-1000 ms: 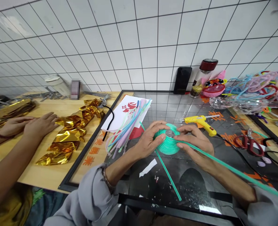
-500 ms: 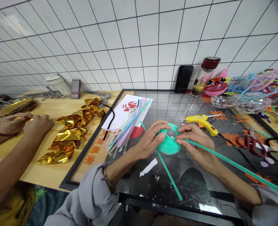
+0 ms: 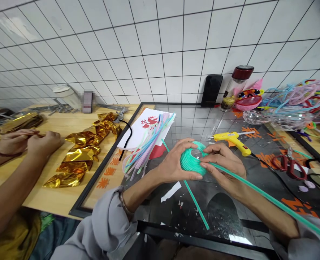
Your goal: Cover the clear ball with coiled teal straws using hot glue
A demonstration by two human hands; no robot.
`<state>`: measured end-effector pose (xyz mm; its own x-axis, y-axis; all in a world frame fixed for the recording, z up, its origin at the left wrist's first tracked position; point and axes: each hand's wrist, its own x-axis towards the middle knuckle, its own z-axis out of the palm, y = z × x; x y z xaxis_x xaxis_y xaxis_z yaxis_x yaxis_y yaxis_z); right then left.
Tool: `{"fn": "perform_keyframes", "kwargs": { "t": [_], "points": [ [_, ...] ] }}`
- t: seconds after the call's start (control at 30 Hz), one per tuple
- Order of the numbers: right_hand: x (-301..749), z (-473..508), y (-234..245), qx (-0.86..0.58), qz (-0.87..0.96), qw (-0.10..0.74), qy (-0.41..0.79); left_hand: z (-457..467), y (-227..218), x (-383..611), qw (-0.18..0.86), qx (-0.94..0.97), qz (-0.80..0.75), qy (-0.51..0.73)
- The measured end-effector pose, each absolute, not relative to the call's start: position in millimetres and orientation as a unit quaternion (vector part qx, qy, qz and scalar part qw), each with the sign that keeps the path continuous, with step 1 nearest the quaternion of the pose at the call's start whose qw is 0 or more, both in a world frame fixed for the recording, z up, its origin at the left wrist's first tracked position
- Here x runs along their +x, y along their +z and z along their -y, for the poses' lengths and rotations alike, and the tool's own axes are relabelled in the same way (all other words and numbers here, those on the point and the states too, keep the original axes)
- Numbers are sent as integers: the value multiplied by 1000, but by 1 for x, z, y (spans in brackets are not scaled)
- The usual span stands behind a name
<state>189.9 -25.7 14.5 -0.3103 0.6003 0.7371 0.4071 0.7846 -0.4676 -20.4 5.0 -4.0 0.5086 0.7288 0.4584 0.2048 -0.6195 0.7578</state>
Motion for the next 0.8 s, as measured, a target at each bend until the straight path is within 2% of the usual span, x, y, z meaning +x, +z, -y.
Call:
{"fn": "perform_keyframes", "kwargs": {
  "t": [0.8],
  "points": [
    [189, 28, 19, -324, 815, 477, 47, -3, -8, -22, 249, 837, -293, 389]
  ]
}}
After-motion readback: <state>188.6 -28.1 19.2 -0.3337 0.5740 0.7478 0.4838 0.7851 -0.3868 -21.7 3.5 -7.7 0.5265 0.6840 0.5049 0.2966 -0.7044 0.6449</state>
